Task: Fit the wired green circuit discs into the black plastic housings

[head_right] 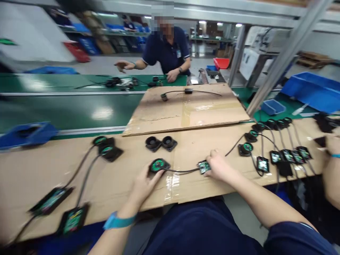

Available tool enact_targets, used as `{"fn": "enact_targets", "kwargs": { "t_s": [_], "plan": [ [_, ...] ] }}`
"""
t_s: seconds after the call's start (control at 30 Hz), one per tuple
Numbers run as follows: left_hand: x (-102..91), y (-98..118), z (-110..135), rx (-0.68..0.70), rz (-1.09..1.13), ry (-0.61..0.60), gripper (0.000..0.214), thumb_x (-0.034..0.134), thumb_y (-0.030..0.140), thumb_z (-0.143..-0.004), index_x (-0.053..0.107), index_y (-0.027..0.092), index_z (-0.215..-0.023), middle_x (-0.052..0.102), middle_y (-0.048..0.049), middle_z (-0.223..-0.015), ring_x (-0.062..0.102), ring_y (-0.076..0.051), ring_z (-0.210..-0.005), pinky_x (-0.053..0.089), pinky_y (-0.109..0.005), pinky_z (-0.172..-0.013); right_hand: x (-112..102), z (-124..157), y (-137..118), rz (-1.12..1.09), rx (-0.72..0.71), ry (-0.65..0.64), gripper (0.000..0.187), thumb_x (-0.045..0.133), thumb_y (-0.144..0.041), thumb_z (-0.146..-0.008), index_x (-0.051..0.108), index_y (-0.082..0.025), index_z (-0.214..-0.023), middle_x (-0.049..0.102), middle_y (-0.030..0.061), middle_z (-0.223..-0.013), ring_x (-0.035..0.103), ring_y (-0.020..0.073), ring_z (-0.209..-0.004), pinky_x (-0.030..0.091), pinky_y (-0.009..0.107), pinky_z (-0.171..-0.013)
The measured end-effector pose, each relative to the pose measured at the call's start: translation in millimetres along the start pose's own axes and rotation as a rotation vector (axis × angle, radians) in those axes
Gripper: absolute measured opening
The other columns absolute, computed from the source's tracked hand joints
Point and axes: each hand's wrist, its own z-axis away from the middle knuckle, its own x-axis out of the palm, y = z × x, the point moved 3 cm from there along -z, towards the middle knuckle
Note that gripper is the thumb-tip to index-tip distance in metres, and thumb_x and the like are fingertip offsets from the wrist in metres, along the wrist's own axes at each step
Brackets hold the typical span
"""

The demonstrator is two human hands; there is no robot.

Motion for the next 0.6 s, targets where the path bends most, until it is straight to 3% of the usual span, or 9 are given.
{"fn": "enact_targets", "kwargs": {
  "t_s": [0.07,0.2,0.33,0.5,0.6],
  "plan": [
    [-0.3,-6.1,-1.5,-0.013,-0.020,-0.011,0.048,0.062,0.055,-0.090,0.059,0.020,-0.123,0.067,-0.0124,-0.116,0.065,-0.033,-0.107,0.053,-0.051,-0.099,-1.5,14.6,-10.6,-0.059,-0.002,-0.050,0.058,0.094,-0.048,-0.061,0.071,-0.010,-0.098,0.062,0.0165,-0.103,0.060,0.0310,-0.099,0.050,0.040,-0.089],
    [0.6,-14.4,-13.5,0.004,-0.069,-0.071,0.052,0.057,0.064,-0.088,0.061,0.022,-0.119,0.068,-0.0113,-0.105,0.064,-0.034,-0.099,0.056,-0.052,-0.089,-1.2,48.0,-31.7,-0.211,0.038,-0.165,0.061,0.087,-0.057,-0.069,0.066,-0.012,-0.105,0.066,0.0117,-0.097,0.066,0.0264,-0.084,0.053,0.034,-0.076],
    [11.2,-6.3,-28.7,0.072,-0.077,-0.138,0.060,0.056,0.066,-0.088,0.057,0.020,-0.128,0.067,-0.0139,-0.114,0.063,-0.036,-0.106,0.054,-0.054,-0.093,-9.6,77.6,-41.5,-0.391,0.085,-0.170,0.060,0.082,-0.063,-0.072,0.067,-0.015,-0.105,0.070,0.0099,-0.097,0.068,0.0255,-0.085,0.051,0.030,-0.073],
    [49.9,15.5,-49.4,0.160,0.008,-0.244,0.056,0.056,0.056,-0.091,0.054,0.021,-0.134,0.066,-0.0142,-0.116,0.063,-0.036,-0.110,0.054,-0.055,-0.096,-21.7,108.7,-34.4,-0.718,0.045,-0.333,0.052,0.078,-0.063,-0.077,0.071,-0.021,-0.106,0.071,0.0010,-0.084,0.063,0.0157,-0.067,0.042,0.022,-0.057],
    [88.7,46.4,-73.5,0.192,0.147,-0.299,0.052,0.059,0.050,-0.091,0.055,0.020,-0.133,0.065,-0.0158,-0.121,0.062,-0.036,-0.114,0.052,-0.058,-0.100,-21.5,122.0,-8.9,-0.639,0.191,-0.271,0.044,0.082,-0.054,-0.074,0.072,-0.022,-0.103,0.072,0.0011,-0.085,0.065,0.0174,-0.070,0.044,0.023,-0.059]
  ]
}}
